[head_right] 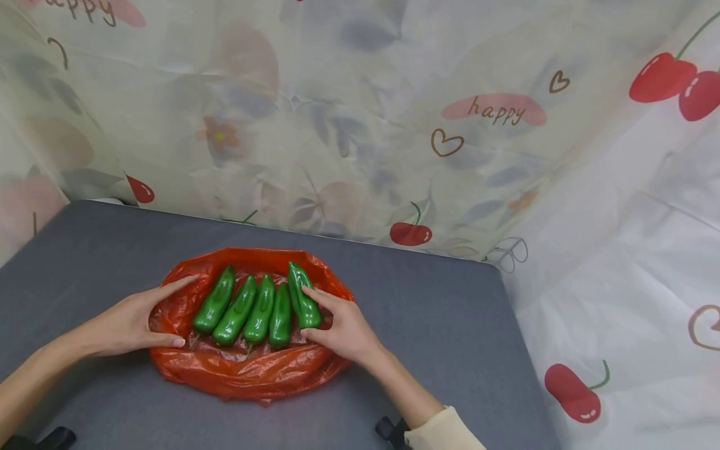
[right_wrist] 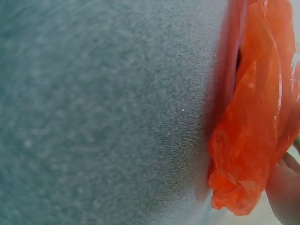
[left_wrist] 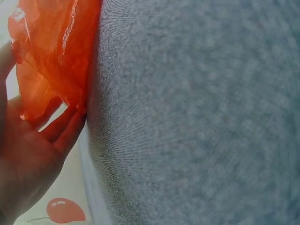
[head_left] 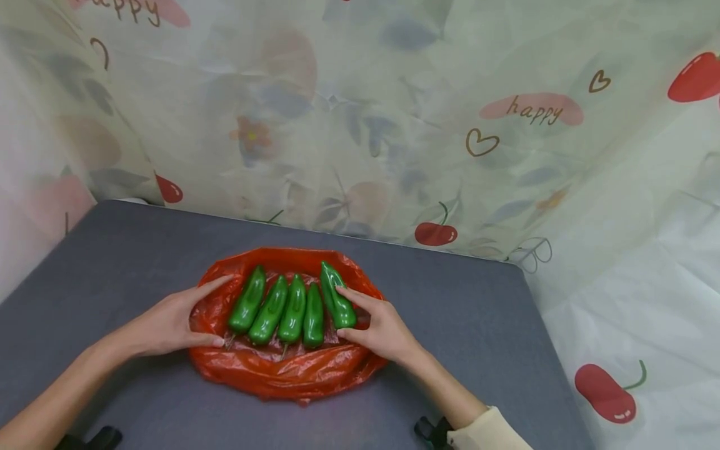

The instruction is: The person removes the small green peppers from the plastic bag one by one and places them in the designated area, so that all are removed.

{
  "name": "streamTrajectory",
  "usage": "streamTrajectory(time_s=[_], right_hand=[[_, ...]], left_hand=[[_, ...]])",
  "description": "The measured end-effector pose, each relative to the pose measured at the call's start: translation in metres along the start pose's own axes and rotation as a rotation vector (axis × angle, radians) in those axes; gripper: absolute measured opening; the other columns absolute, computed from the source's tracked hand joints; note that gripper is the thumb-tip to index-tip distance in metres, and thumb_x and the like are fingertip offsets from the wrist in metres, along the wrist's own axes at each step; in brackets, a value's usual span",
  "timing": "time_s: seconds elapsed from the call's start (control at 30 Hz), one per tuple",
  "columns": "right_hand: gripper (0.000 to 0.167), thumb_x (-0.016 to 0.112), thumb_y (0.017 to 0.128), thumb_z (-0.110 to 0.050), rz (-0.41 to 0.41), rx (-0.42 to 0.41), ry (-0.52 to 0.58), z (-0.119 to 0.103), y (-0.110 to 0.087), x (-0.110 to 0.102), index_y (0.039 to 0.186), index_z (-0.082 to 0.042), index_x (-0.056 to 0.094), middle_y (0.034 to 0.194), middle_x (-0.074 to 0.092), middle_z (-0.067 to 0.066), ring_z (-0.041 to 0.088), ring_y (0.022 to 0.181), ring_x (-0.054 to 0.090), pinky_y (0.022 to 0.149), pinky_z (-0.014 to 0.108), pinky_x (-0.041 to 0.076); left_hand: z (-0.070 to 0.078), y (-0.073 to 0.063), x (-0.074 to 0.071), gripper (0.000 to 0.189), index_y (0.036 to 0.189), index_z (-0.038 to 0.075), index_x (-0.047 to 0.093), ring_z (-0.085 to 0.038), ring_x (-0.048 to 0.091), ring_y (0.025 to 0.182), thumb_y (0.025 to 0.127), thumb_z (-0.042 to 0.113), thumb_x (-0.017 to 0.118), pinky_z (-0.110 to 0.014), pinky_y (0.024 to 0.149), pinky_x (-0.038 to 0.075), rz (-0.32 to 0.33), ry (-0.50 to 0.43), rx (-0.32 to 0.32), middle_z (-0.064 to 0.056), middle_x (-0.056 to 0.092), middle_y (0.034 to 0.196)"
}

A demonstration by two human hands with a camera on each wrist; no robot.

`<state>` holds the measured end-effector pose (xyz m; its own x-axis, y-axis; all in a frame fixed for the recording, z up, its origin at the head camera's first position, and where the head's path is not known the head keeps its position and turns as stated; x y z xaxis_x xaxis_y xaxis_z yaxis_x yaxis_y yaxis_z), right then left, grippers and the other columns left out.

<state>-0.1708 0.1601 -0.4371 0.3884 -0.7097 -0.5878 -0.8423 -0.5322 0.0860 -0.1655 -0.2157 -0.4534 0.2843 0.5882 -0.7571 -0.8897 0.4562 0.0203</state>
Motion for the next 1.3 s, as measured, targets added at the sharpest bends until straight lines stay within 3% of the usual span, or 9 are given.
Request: streamTrajectory(time_s=[0.1,0.2,0.37,0.57,0.73,1.3], right_hand=[[0.073,0.081,0.085,-0.015,0.019,-0.008,0.046,-0.001,0.001,-0.002,0.149,-0.021,0.047,0.15,0.047,0.005,0.022,0.104,0.069,0.083,0.043,0.056],[0.072,0.08,0.084,-0.008,0.039,-0.004,0.073,-0.013,0.0,-0.005,0.149,-0.012,0.047,0.149,0.047,0.011,0.028,0.104,0.068,0.084,0.048,0.055],[0.071,0.077,0.084,0.002,0.062,0.016,0.119,-0.036,-0.002,-0.013,0.147,-0.001,0.045,0.141,0.052,0.022,0.033,0.102,0.068,0.084,0.045,0.056],[0.073,0.076,0.085,-0.001,0.127,0.06,0.238,-0.009,0.002,-0.014,0.15,-0.015,0.045,0.142,0.052,0.017,0.029,0.108,0.067,0.083,0.033,0.056],[0.072,0.076,0.087,-0.005,0.158,0.069,0.329,-0.004,0.001,-0.019,0.15,-0.023,0.045,0.145,0.05,0.013,0.028,0.113,0.065,0.082,0.033,0.056],[0.068,0.077,0.088,-0.014,0.231,0.083,0.309,0.012,-0.016,-0.055,0.149,-0.024,0.047,0.142,0.053,0.013,0.025,0.117,0.063,0.085,0.032,0.055]], left_hand=[[0.0,0.0,0.0,0.106,0.155,0.015,0.032,-0.04,0.053,0.122,0.072,0.053,0.085,-0.059,0.092,0.048,0.002,-0.001,-0.007,-0.022,0.05,0.141],[0.0,0.0,0.0,0.107,0.156,0.015,0.031,-0.04,0.053,0.121,0.072,0.053,0.085,-0.059,0.091,0.049,0.002,-0.005,-0.001,-0.021,0.05,0.141],[0.0,0.0,-0.001,0.108,0.157,0.016,0.029,-0.038,0.055,0.12,0.072,0.052,0.086,-0.058,0.091,0.049,0.024,-0.004,0.006,-0.021,0.051,0.14],[-0.001,0.0,-0.001,0.108,0.156,0.016,0.03,-0.038,0.055,0.12,0.071,0.051,0.087,-0.056,0.091,0.05,0.031,0.007,0.005,-0.021,0.052,0.14],[-0.001,-0.001,-0.002,0.109,0.157,0.013,0.029,-0.039,0.055,0.121,0.072,0.053,0.085,-0.059,0.092,0.048,0.019,0.014,0.016,-0.022,0.051,0.141],[-0.005,-0.001,-0.002,0.111,0.157,0.01,0.029,-0.036,0.058,0.118,0.073,0.059,0.082,-0.056,0.091,0.05,0.016,0.034,0.029,-0.021,0.054,0.139]])
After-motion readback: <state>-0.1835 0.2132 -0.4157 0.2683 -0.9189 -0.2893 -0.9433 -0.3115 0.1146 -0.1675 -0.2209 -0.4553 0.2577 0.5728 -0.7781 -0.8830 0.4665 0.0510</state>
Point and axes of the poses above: each hand's wrist, its own y-axis towards the middle knuckle, its own x-axis out of the palm, z = x × y, the point moved 2 cm from there along y, towards the middle knuckle
